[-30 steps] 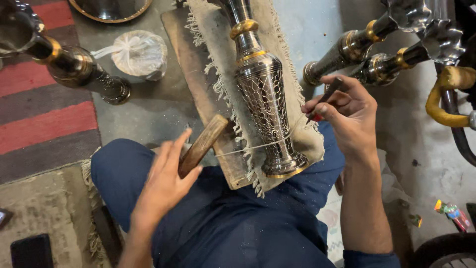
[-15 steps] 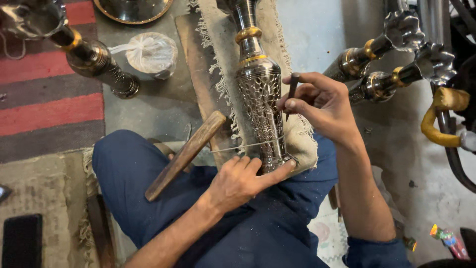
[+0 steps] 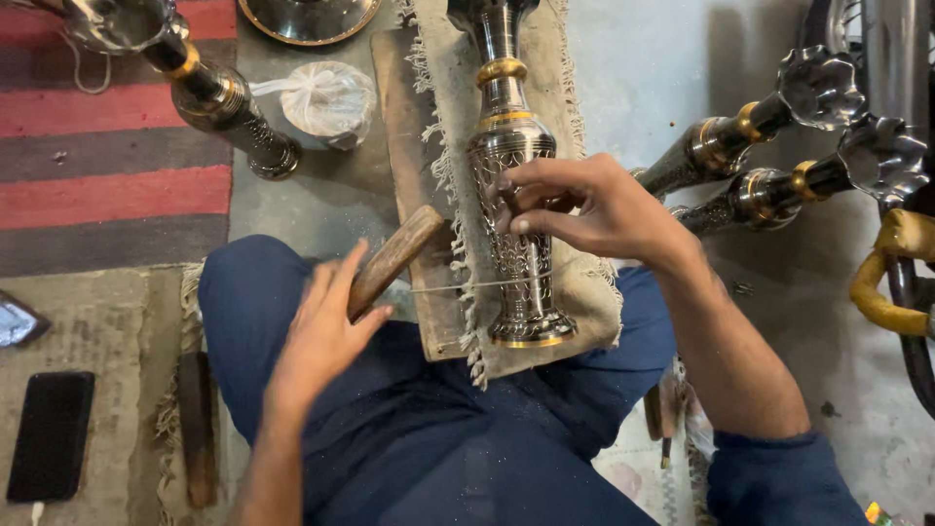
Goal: The person sits on the floor with an ornate metal vase held on a padded board across their lap. They hold a small punch against the vase's decorated surface and strike it with a wooden mallet, repositioning the punch repeatedly to work the pattern, occasionally steadying or turning the vase.
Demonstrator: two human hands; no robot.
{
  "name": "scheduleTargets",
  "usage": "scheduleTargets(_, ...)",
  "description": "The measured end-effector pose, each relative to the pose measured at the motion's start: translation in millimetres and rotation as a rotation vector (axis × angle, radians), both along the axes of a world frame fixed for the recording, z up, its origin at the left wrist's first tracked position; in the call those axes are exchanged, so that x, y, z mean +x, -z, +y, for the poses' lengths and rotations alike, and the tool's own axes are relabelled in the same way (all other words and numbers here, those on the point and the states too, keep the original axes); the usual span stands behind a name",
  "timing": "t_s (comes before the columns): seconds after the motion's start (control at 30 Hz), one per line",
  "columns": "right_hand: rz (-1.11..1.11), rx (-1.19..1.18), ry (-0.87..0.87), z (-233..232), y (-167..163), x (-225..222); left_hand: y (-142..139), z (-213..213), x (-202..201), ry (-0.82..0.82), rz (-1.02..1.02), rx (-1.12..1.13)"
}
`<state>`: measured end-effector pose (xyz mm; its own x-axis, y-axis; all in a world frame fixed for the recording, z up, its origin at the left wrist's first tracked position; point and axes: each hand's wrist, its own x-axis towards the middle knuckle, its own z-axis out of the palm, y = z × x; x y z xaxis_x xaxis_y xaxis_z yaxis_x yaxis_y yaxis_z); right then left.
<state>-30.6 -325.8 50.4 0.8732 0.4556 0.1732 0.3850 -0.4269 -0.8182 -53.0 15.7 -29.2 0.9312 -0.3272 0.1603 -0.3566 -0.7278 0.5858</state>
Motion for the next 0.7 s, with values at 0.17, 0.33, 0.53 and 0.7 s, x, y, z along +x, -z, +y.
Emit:
scheduleTargets(0.17, 0.016, 0.012, -0.038, 1, 1, 5, 11, 10, -8, -0.034, 0.434, -0.22)
scheduleTargets(0.33, 0.032, 0.016, -0.068, 0, 4, 14, 0, -8, -29, -0.035, 0.342, -0.477)
scheduleTargets(0.53, -0.015, -0.042, -0.111, -3, 5, 22, -26, -28, -17, -0.074, 0.204, -0.343)
scheduleTargets(0.7, -0.058, 0.006, -0.14, -2, 9, 22, -47, -36, -11, 0.013, -0.128, -0.244)
